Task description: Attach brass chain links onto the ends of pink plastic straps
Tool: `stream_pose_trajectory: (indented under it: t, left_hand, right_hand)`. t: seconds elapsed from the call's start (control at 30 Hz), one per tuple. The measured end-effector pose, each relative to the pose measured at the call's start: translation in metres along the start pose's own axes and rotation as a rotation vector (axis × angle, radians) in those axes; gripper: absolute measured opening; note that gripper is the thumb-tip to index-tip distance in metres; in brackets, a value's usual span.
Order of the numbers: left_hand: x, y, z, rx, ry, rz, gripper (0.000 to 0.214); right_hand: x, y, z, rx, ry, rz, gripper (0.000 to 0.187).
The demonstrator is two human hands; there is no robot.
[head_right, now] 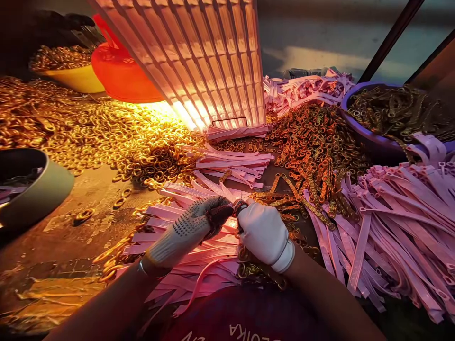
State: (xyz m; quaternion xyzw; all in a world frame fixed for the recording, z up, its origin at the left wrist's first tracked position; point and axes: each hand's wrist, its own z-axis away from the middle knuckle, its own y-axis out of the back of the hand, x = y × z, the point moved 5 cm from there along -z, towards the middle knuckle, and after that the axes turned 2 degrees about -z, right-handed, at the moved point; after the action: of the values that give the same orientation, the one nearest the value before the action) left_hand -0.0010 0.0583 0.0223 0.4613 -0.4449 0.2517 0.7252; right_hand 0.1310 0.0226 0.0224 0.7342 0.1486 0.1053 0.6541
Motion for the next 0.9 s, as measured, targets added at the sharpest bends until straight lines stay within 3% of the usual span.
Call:
stream_pose_trajectory:
  t: [0.17,0.27,0.43,0.6,0.7,0.8,0.9]
  left_hand:
    - [-0.009,-0.009,-0.009,-0.054,-0.222,-0.303,0.021]
    - [-0.015,-0.008,-0.011,-0.057,-0.216,-0.317,0.028]
    - [-0.008,-0.002,-0.007,0.046,-0.215,-0.299,0.029]
    - [-0.01,-0.012,-0.006,0.043,-0.231,-0.312,0.022]
    - [-0.01,-0.014,-0.009,0.009,-0.25,-0.32,0.024]
    - [-0.003,-0.003,-0.009,-0.107,-0.253,-0.334,0.025]
    - [0.01,0.034,-0.002,-0.097,-0.252,-0.355,0.024]
  right_hand:
    - [0.007,-0.007,-0.001,-0.022,-0.051,-0.01,0.02]
    - [0.007,-0.005,0.0,-0.034,-0.051,-0.108,0.024]
    - [0.012,-0.004,0.004,-0.088,-0.089,-0.123,0.029]
    - [0.012,-0.017,0.004,-0.118,0.055,-0.142,0.025]
    - [0.012,-0.02,0.004,-0.067,0.119,-0.14,0.015]
    - [0.012,-0.016,0.009,0.059,0.132,-0.16,0.011]
    - [0.009,-0.005,0.023,0.229,0.084,-0.197,0.013]
